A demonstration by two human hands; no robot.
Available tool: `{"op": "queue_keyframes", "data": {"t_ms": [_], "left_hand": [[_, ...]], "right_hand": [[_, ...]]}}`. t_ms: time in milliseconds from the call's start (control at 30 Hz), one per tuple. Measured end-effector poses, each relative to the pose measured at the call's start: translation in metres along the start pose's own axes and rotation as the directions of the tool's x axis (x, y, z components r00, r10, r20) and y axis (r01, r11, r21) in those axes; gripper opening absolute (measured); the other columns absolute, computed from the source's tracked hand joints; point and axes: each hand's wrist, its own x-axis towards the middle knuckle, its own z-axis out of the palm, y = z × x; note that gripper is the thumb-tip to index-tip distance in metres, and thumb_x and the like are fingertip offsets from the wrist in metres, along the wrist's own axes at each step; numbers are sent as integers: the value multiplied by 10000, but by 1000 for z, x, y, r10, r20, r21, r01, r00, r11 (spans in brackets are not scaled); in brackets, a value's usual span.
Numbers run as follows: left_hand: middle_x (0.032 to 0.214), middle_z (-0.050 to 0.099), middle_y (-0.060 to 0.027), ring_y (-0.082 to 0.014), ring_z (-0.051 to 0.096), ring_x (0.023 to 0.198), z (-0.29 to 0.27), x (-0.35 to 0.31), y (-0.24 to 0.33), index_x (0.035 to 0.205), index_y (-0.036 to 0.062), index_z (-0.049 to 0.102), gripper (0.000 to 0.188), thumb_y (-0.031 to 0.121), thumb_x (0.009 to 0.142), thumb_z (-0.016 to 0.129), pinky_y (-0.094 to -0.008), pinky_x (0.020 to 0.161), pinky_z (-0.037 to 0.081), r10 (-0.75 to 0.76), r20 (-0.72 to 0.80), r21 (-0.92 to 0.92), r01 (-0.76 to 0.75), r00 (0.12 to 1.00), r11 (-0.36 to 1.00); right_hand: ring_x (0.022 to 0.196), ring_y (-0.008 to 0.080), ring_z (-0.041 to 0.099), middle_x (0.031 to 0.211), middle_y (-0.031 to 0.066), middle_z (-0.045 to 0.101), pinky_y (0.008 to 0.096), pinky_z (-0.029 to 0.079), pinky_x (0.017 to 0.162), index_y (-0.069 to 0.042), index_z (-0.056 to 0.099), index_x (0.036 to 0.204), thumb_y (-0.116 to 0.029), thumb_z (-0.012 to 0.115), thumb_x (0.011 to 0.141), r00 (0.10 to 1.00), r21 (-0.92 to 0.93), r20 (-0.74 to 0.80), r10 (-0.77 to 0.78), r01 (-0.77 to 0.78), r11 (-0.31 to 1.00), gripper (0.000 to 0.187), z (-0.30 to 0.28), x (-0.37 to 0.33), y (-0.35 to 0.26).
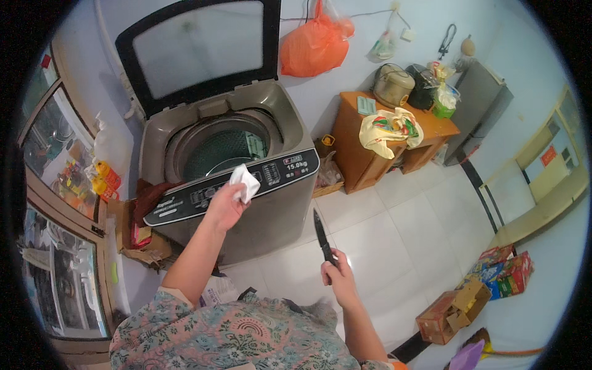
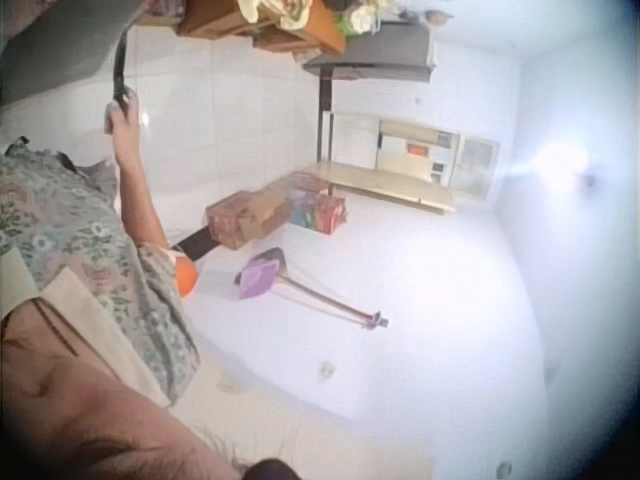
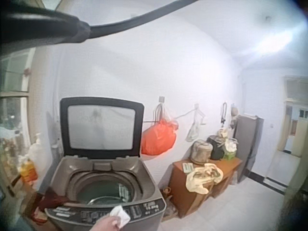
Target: The person cleans the interior of a top-loading washing machine using a knife and a white cloth. They scrape the inner drum and the detergent dispenser area, then wipe the surfaces. The person also washes the knife and a brown cloth at the sink.
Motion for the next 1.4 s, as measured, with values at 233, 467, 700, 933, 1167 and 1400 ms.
{"op": "queue_keyframes", "data": {"t_ms": [233, 467, 700, 933, 1167, 1400], "left_hand": [[1025, 600, -103, -236, 588, 922, 2, 131, -10, 1137, 34, 508, 310, 115, 838, 505, -328, 809, 446, 605, -145, 787, -279, 783, 550], [990, 609, -156, -272, 587, 941, 13, 181, -30, 1059, -1, 552, 243, 52, 825, 517, -326, 839, 435, 794, -138, 950, -149, 592, 276], [966, 580, -163, -344, 571, 910, 53, 196, -45, 1014, 21, 567, 215, 42, 803, 531, -364, 796, 448, 874, -74, 997, 51, 481, 57], [945, 578, -134, -328, 580, 866, 74, 203, -50, 970, 37, 579, 222, -30, 766, 524, -353, 729, 467, 891, -100, 995, 50, 443, 87], [936, 588, -112, -303, 598, 808, 86, 208, -45, 982, 41, 571, 242, -16, 749, 533, -331, 680, 481, 879, -244, 967, 174, 409, 188], [913, 586, -105, -298, 599, 822, 87, 217, -38, 941, 43, 592, 212, -7, 746, 526, -335, 700, 481, 885, -397, 895, 317, 243, 314]], "right_hand": [[556, 71, 445, 725, 13, 512, 208, 369, 520, -17, 476, 1106, -113, 458, 911, 990, -100, 140, -9, 23, 995, 218, -115, 146, -39], [586, 65, 475, 772, 10, 554, 213, 412, 536, -56, 478, 1237, -174, 514, 915, 893, -266, 444, 74, 52, 963, 344, -163, 291, -105], [641, 86, 486, 787, 8, 557, 233, 416, 581, -78, 418, 1299, -201, 522, 915, 760, -377, 645, 86, 218, 900, 417, -123, 411, -118], [561, 66, 441, 876, 63, 562, 206, 389, 503, -62, 391, 1086, -49, 455, 910, 696, -232, 717, -32, 281, 931, 188, -73, 504, -145], [586, 119, 529, 957, 35, 630, 264, 452, 608, -83, 453, 1086, -114, 477, 915, 384, -247, 921, 66, 444, 861, 175, 10, 576, -173], [602, 120, 518, 937, 50, 643, 265, 447, 606, -92, 534, 1092, -145, 463, 933, 49, -163, 985, 165, 573, 803, 183, 122, 636, -175]]}}
